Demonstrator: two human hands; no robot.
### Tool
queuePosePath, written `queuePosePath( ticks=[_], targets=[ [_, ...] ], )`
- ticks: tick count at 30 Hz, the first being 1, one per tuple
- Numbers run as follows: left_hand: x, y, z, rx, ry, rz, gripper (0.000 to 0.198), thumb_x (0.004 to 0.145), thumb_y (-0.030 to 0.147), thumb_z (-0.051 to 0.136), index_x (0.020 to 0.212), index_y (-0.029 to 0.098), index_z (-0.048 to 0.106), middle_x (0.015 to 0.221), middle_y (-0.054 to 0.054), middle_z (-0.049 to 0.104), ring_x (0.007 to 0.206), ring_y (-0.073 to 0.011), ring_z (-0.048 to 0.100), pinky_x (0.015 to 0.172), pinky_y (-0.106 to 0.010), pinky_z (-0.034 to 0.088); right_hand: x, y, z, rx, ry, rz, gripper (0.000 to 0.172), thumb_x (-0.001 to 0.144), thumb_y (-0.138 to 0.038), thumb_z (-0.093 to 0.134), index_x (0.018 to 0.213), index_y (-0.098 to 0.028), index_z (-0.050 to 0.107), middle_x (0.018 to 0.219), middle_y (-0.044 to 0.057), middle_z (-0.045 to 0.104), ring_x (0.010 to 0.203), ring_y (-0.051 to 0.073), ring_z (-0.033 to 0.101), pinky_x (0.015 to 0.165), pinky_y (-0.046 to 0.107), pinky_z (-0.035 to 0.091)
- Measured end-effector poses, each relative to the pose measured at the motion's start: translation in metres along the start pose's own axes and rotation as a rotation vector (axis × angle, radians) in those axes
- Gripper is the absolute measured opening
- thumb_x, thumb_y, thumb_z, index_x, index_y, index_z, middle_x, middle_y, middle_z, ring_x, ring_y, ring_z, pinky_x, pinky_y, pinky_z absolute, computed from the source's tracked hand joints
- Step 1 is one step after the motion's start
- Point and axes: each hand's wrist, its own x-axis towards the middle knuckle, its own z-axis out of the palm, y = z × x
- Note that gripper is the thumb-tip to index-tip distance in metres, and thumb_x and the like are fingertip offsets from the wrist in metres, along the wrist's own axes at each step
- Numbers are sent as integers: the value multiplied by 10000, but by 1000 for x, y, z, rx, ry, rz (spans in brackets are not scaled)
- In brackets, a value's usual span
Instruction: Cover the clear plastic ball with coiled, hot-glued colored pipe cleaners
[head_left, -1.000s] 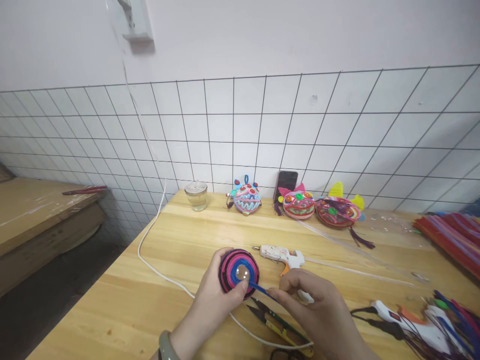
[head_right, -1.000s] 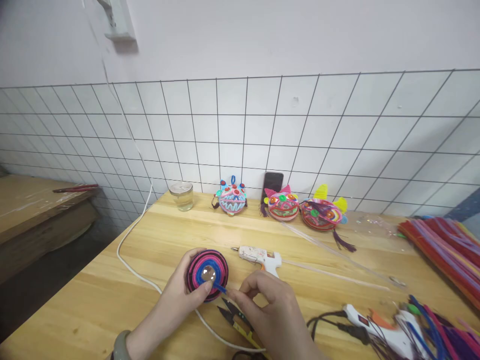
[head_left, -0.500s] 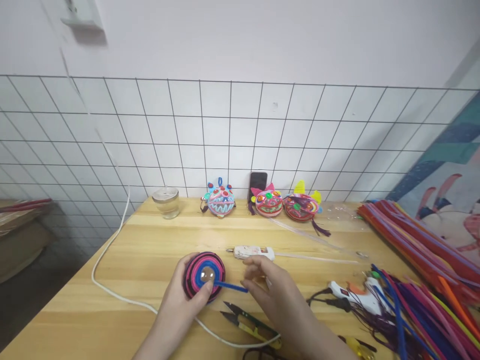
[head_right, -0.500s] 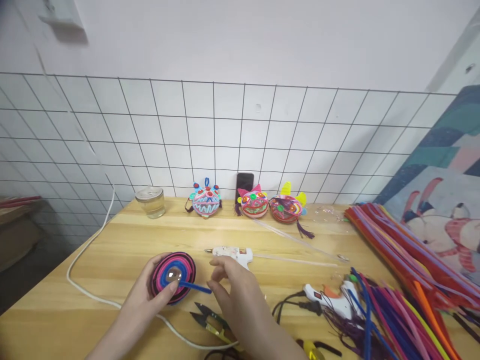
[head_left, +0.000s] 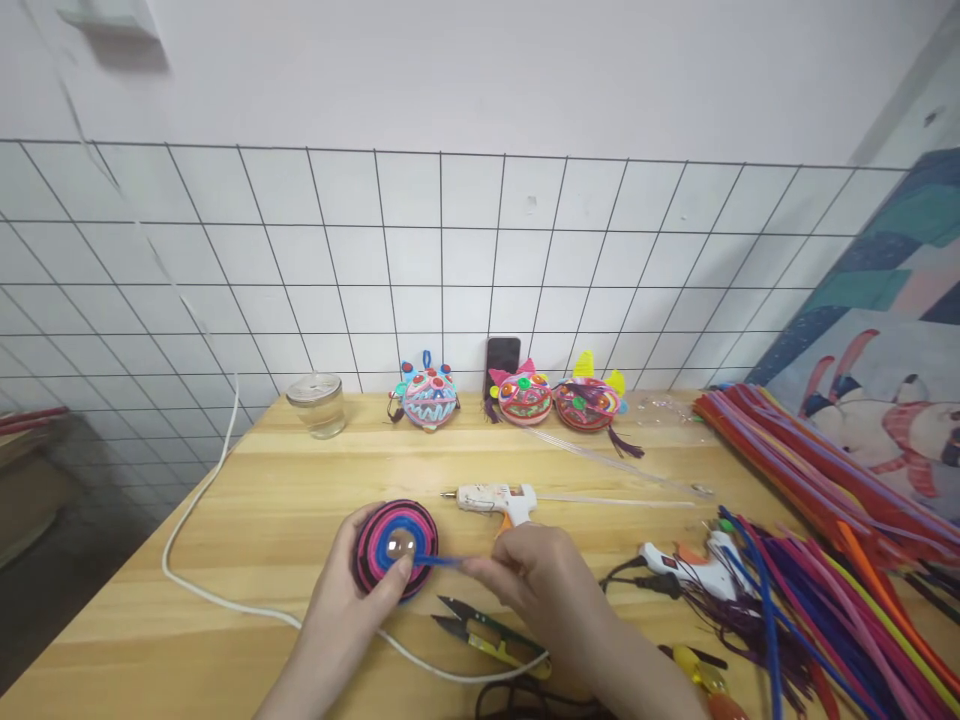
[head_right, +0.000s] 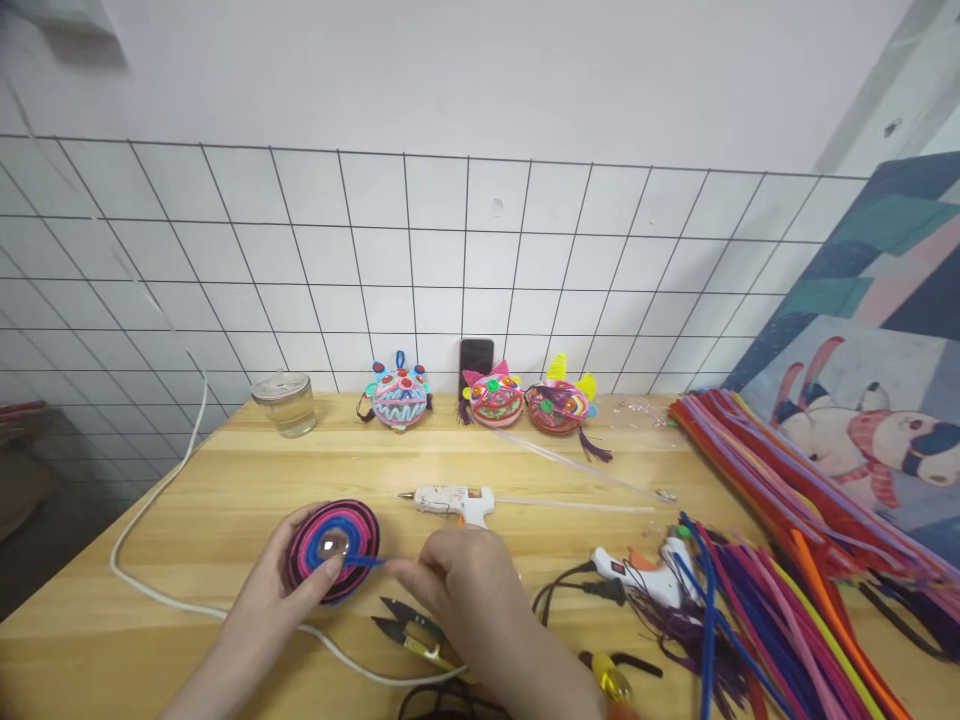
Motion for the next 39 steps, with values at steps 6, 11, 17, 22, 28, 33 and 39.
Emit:
queuePosePath(
  ticks=[6, 11, 17, 22, 28, 33, 39],
  targets=[
    [2, -1, -4, 2, -34, 1, 475, 650, 409, 691, 1050, 201, 543, 1034, -82, 661, 993, -287, 610, 903, -432, 456, 5, 2, -10, 24, -40, -19, 230, 857, -258, 543, 668, -188, 654, 639, 24, 666, 601, 159, 587, 580, 247, 403],
    [3, -3, -5, -9, -83, 5, 476, 666, 398, 686, 1060, 187, 524, 1033, -90, 647, 973, -281, 611, 903, -434, 453, 4, -5, -14, 215, -101, 25, 171, 892, -276, 482, 912, -187, 627, 768, 26, 695, 708, 150, 633, 652, 222, 467],
    [-2, 3, -4, -15, -122, -5, 479, 664, 353, 703, 1072, 187, 515, 1047, -92, 647, 987, -276, 615, 901, -416, 464, -6, -14, -5, 313, -242, 94, 177, 858, -334, 525, 948, -221, 627, 595, -37, 607, 513, 114, 554, 435, 178, 346],
    [-6, 4, -5, -37, -148, 22, 469, 706, 296, 675, 1116, 188, 473, 1084, -96, 623, 1018, -264, 600, 918, -407, 455, -4, -13, -5, 214, -223, 122, 183, 835, -310, 527, 950, -214, 633, 595, -31, 603, 522, 132, 545, 482, 209, 364],
    [-5, 4, -7, -59, -159, 4, 474, 720, 292, 655, 1131, 187, 442, 1109, -97, 599, 1044, -257, 580, 938, -393, 438, 3, 8, -15, 107, -184, 124, 243, 898, -345, 397, 894, -220, 605, 632, -2, 623, 566, 171, 587, 547, 260, 436],
    [-4, 5, -9, -66, -179, 3, 491, 724, 297, 651, 1142, 179, 423, 1113, -103, 590, 1045, -256, 577, 938, -385, 436, 4, 9, -16, 136, -185, 123, 250, 896, -355, 398, 869, -207, 598, 619, 0, 609, 575, 169, 586, 549, 257, 440],
    [-10, 7, -4, -121, -214, 13, 490, 714, 293, 669, 1133, 190, 436, 1094, -91, 611, 1017, -247, 592, 903, -370, 459, -6, -16, -5, 268, -261, 108, 223, 841, -363, 517, 960, -217, 636, 668, 1, 660, 599, 162, 578, 531, 235, 418]
  ],
)
